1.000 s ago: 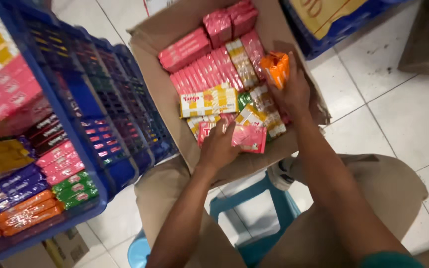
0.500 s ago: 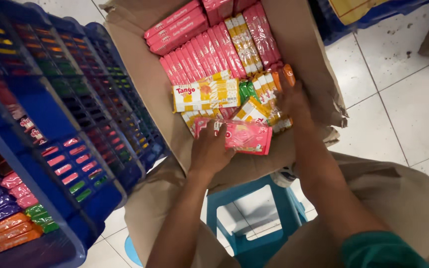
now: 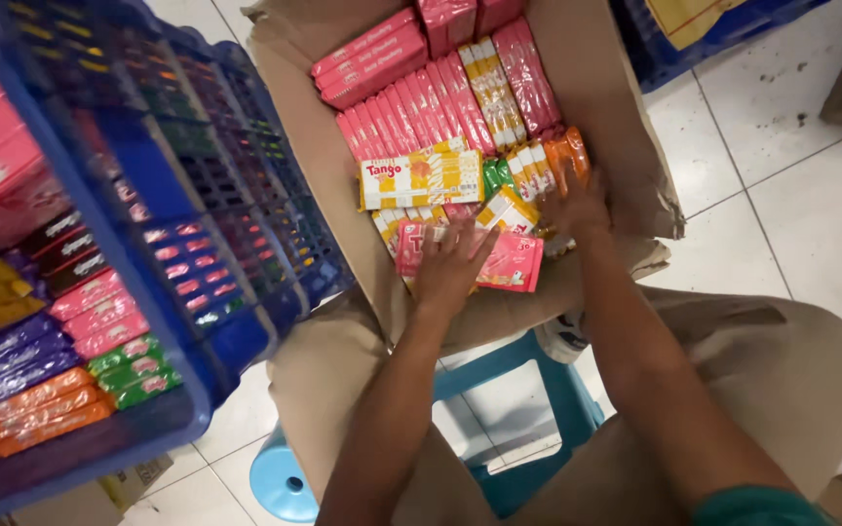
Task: The person sits on a low stool and packs small, colorful snack packets from a cardboard box into a blue plastic crate. They handle pink, green, yellow, and orange packets, arranging them in neat rows within the crate.
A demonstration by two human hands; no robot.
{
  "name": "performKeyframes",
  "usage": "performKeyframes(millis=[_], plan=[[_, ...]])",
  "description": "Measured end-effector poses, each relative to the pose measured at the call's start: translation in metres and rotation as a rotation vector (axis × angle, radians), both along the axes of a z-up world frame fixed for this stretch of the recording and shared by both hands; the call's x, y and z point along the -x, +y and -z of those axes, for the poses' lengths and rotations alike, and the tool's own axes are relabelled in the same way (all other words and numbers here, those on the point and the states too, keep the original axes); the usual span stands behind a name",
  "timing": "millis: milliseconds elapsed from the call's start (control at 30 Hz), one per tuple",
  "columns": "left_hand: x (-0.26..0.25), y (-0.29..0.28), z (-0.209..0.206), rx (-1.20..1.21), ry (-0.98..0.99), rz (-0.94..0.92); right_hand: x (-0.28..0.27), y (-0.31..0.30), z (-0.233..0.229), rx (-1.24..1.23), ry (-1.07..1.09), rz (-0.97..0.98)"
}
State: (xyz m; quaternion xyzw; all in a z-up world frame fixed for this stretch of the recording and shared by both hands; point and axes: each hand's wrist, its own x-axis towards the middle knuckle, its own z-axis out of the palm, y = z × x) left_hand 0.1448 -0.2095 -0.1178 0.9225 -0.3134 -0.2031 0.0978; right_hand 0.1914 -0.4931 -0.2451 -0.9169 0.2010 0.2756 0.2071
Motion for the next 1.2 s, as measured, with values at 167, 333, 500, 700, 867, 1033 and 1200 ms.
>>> performKeyframes(millis=[167,333,500,700,867,1033,1200], plan=[[0.009,-0.006,0.048,0.081,-0.375,-0.033,0.020,-0.015,0.023,-0.155,-0.171,0.157],[0.000,-0.014,0.032,0.035,-0.354,-0.080,0.007,0.006,-0.088,-0.239,-0.283,0.223],[-0.039,-0.022,-0.066,0.011,0.225,-0.408,0.016,0.032,-0.180,-0.686,-0.024,0.632],[-0.057,-0.028,-0.121,0.415,0.255,-0.767,-0.011,0.103,-0.186,-1.182,-0.314,0.508],[-0.068,-0.013,-0.136,0.690,0.359,-0.735,-0.046,0.098,-0.203,-0.979,-0.581,0.457],[-0.071,-0.005,-0.121,0.521,0.318,-0.664,-0.125,0.078,-0.205,-0.901,-0.759,0.408],[-0.071,-0.006,-0.092,0.551,0.002,-0.469,-0.195,0.039,-0.110,-0.211,-0.835,0.071]])
